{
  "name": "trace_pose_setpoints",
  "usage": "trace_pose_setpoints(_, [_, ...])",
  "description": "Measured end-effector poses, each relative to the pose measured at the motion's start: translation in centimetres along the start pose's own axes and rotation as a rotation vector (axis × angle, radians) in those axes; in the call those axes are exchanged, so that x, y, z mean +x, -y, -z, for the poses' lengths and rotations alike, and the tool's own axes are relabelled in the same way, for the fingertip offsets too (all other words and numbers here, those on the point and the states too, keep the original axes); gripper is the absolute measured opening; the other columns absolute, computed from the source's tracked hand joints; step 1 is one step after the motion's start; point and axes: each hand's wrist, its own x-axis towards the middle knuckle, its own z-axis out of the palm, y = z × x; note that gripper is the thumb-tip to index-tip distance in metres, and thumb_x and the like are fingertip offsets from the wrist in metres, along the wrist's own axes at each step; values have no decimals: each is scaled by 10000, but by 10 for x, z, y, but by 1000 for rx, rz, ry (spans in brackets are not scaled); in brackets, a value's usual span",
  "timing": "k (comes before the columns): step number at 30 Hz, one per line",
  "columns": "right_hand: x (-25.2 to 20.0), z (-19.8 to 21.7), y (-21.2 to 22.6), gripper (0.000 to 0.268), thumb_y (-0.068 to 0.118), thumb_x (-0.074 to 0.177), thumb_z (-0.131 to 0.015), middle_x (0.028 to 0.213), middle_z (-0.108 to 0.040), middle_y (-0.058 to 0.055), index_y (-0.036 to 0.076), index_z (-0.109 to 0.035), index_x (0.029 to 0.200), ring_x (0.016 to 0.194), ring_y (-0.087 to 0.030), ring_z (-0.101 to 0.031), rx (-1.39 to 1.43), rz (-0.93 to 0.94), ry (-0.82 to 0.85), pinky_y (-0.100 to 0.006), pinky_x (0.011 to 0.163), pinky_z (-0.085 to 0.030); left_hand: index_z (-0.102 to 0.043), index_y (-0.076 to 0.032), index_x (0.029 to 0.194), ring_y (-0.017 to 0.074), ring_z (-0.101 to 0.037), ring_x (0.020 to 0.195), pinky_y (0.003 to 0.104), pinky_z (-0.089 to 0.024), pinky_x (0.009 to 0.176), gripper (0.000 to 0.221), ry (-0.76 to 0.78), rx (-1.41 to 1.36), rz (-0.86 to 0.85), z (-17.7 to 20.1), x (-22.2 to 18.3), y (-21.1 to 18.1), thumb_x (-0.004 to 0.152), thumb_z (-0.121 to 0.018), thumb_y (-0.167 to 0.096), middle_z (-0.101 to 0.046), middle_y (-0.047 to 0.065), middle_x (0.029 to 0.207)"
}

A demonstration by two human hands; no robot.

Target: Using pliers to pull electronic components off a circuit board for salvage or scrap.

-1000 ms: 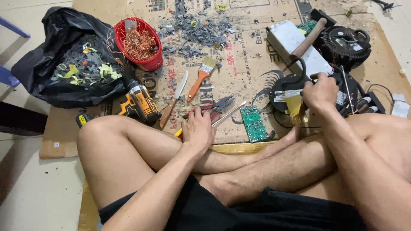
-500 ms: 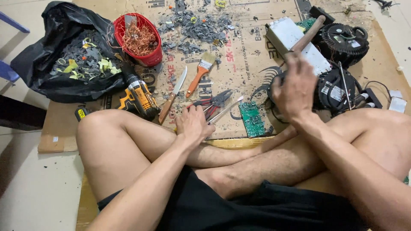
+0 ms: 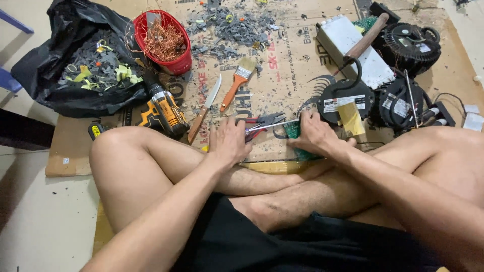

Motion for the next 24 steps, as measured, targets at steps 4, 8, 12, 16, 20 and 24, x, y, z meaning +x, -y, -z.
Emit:
trace_pose_setpoints(4, [-24, 33, 21, 838, 358, 672, -760, 1304, -414, -239, 77, -386, 1368, 984, -592, -662, 54, -23, -87, -664, 893, -565, -596, -82, 1212, 376, -435, 1316, 598, -407, 1029, 540, -68, 106, -54, 14, 2, -6, 752, -810, -267, -504, 194, 1339])
trace_pose_setpoints(8, [-39, 59, 32, 744, 247, 735, -746, 1236, -465, -293, 15, -447, 1376, 974, -598, -655, 131, 46, -254, -672, 837, -572, -554, -93, 1210, 312, -549, 1206, 582, -471, 950, 617, 19, 140, -4, -18, 28, 11, 707, -791, -360, -566, 116, 1234])
trace_pose_setpoints(12, [-55, 92, 29, 620, 124, 774, -703, 1156, -469, -268, -20, -504, 1344, 933, -534, -659, 42, 140, -544, -603, 692, -606, -594, -88, 1101, 310, -552, 1097, 571, -511, 811, 589, -18, 259, -5, -39, 45, 15, 626, -791, -374, -536, 97, 1132])
trace_pose_setpoints(16, [-26, 85, -26, 661, 216, 725, -722, 1184, -473, -188, 22, -547, 1332, 1019, -443, -618, -135, 72, -698, -512, 724, -519, -582, -58, 1079, 375, -583, 1074, 599, -526, 802, 547, 54, 140, -25, -19, 48, 12, 616, -776, -276, -561, 178, 1077])
trace_pose_setpoints(20, [-19, 89, -20, 763, 294, 733, -746, 1290, -436, -209, 71, -469, 1409, 1148, -438, -527, -265, 22, -543, -538, 851, -481, -502, -105, 1090, 407, -680, 979, 604, -550, 764, 425, 54, 90, -46, -18, 50, 17, 716, -697, -160, -601, 138, 1038])
trace_pose_setpoints(24, [-21, 108, -14, 1197, 529, 693, -855, 1607, -266, -291, 113, -230, 1625, 1422, -489, -327, -451, -75, -237, -640, 1112, -335, -458, -141, 1003, 441, -722, 807, 585, -554, 639, 371, 20, 32, -16, -33, 72, 28, 682, -643, -156, -628, 131, 894])
